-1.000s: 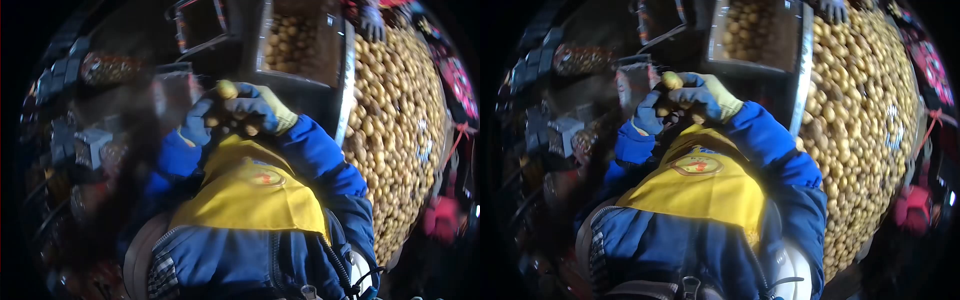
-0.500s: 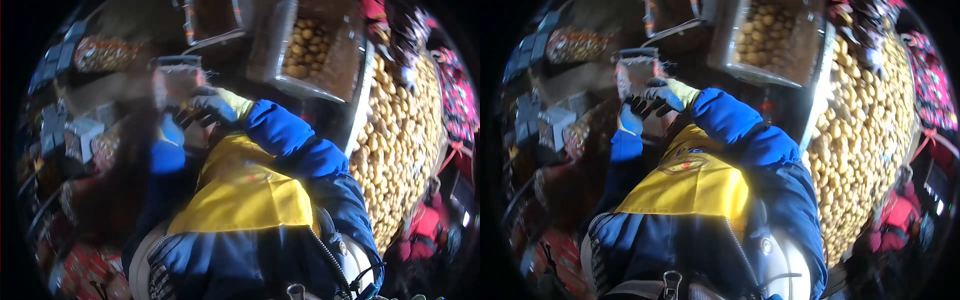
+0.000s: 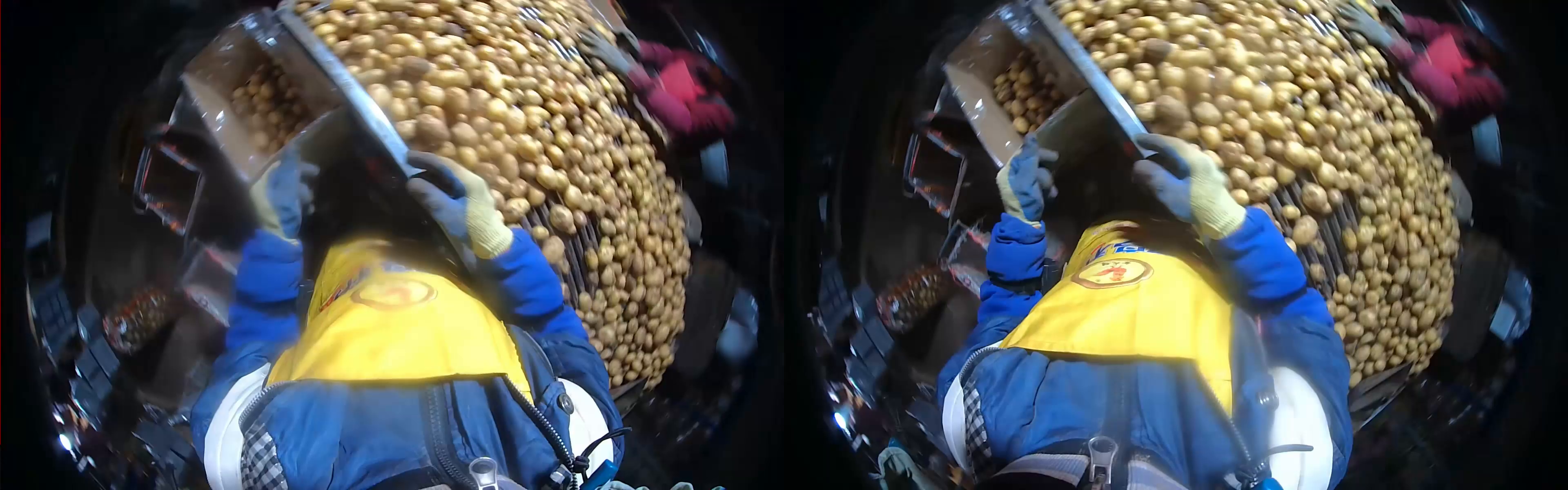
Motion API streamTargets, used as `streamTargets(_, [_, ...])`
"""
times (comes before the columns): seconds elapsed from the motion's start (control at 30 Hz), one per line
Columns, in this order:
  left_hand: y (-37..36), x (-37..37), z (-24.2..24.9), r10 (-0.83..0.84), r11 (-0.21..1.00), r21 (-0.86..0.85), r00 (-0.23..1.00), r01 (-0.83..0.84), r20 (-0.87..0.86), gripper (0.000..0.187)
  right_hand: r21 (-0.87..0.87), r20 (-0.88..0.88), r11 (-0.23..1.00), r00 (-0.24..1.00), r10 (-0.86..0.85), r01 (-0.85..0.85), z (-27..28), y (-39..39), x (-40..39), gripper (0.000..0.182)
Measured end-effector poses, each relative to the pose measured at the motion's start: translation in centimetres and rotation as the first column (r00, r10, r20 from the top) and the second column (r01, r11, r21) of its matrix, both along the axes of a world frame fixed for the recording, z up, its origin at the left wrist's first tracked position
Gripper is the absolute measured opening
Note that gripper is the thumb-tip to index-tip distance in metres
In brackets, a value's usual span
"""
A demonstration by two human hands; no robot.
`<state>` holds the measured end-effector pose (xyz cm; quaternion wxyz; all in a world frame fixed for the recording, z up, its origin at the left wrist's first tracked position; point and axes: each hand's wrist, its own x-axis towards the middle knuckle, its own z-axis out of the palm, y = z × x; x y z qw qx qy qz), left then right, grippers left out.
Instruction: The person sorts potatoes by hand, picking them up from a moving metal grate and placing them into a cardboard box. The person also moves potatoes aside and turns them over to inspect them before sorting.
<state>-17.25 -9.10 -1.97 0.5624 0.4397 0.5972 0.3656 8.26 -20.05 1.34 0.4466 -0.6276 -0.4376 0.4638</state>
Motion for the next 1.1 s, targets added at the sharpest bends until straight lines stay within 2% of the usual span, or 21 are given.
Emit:
streamTargets(0.03, [0.0,2.6,-1.0,-0.05,0.987,0.158,0.967,0.011,0.248,0.04,-0.049,-0.085,0.978,0.975,-0.207,0.203,0.4,-2.3,1.2,0.04])
streamTargets(0.07, [-0.1,4.8,-1.7,-0.186,0.949,0.285,0.969,0.135,0.163,0.035,0.079,0.124,0.971,0.965,-0.232,0.224,1.5,-3.9,3.5,0.038])
streamTargets(0.1, [-0.6,7.4,-1.2,-0.305,0.881,0.398,0.95,0.257,0.062,0.03,0.256,0.445,0.945,0.844,-0.3,0.201,1.0,-5.8,5.6,0.037])
streamTargets(0.17, [-1.1,11.4,1.4,-0.419,0.495,0.671,0.828,0.552,-0.372,0.034,0.381,0.561,0.897,0.715,-0.417,0.224,-0.6,-9.5,9.0,0.039])
streamTargets(0.23, [-1.6,14.7,2.7,-0.473,0.224,0.622,0.641,0.751,-0.604,0.041,0.343,0.697,0.887,0.55,-0.461,0.308,-1.4,-12.6,11.2,0.041])
streamTargets(0.27, [-1.9,15.7,1.9,-0.473,0.13,0.53,0.522,0.838,-0.71,0.049,0.292,0.649,0.866,0.582,-0.491,0.405,-1.3,-13.6,11.9,0.043])
streamTargets(0.3, [-2.2,16.6,0.7,-0.451,0.072,0.427,0.411,0.901,-0.792,0.051,0.254,0.66,0.855,0.565,-0.496,0.453,-1.8,-14.5,12.7,0.045])
streamTargets(0.37, [-1.6,17.7,-1.1,-0.296,0.003,0.365,0.349,0.931,-0.889,0.049,0.271,0.708,0.844,0.498,-0.501,0.464,-1.7,-14.5,13.7,0.048])
streamTargets(0.4, [-0.7,18.2,-1.5,-0.273,-0.008,0.366,0.35,0.931,-0.896,0.049,0.265,0.707,0.837,0.493,-0.506,0.478,-2.1,-14.4,14.4,0.048])
streamTargets(0.47, [1.4,19.0,-0.8,-0.238,-0.01,0.347,0.335,0.938,-0.912,0.054,0.221,0.847,0.888,0.372,-0.38,0.404,-2.8,-14.1,15.5,0.053])
streamTargets(0.57, [6.2,20.4,0.6,-0.188,0.135,0.195,0.218,0.971,-0.958,0.063,0.084,0.924,0.882,0.294,-0.243,0.464,-2.2,-13.2,16.3,0.058])
streamTargets(0.67, [11.0,20.3,-1.5,-0.221,0.165,0.248,0.281,0.955,-0.934,0.066,-0.058,0.962,0.874,0.26,-0.08,0.482,-2.1,-12.6,17.1,0.055])
streamTargets(0.7, [11.9,20.6,-1.0,-0.167,0.234,0.143,0.185,0.962,-0.969,0.058,-0.109,0.974,0.861,0.225,-0.006,0.496,-1.8,-12.3,17.0,0.054])
streamTargets(0.8, [15.0,21.4,-4.2,-0.063,0.391,0.263,0.311,0.882,-0.948,0.05,-0.033,0.981,0.874,0.183,-0.064,0.485,-3.6,-12.5,17.4,0.055])
streamTargets(0.83, [16.6,21.7,-5.4,0.003,0.332,0.383,0.405,0.862,-0.914,0.05,-0.014,0.983,0.877,0.169,-0.077,0.48,-3.7,-12.5,17.6,0.056])
streamTargets(0.87, [18.3,22.2,-6.5,-0.06,0.374,0.398,0.45,0.838,-0.891,0.05,-0.015,0.984,0.872,0.161,-0.074,0.489,-3.7,-12.4,18.0,0.056])
streamTargets(0.9, [18.9,22.7,-6.4,-0.126,0.415,0.405,0.492,0.815,-0.861,0.051,-0.018,0.97,0.873,0.221,-0.104,0.488,-3.3,-12.5,18.1,0.056])
streamTargets(0.97, [19.6,22.9,-6.3,-0.113,0.427,0.348,0.431,0.835,-0.896,0.054,-0.015,0.953,0.87,0.27,-0.137,0.493,-2.3,-12.5,18.0,0.056])
streamTargets(1.03, [19.7,22.2,-5.4,-0.27,0.403,0.284,0.409,0.87,-0.872,0.062,-0.25,0.652,0.693,0.647,-0.396,0.676,0.4,-11.1,16.6,0.054])
streamTargets(1.07, [19.3,22.0,-5.3,-0.137,0.337,0.343,0.406,0.877,-0.903,0.066,-0.168,0.455,0.726,0.706,-0.543,0.667,-4.0,-13.0,18.0,0.053])
streamTargets(1.1, [17.0,22.2,-2.8,-0.073,0.267,0.455,0.489,0.849,-0.869,0.063,-0.171,0.455,0.725,0.706,-0.542,0.667,-3.5,-12.7,17.6,0.053])
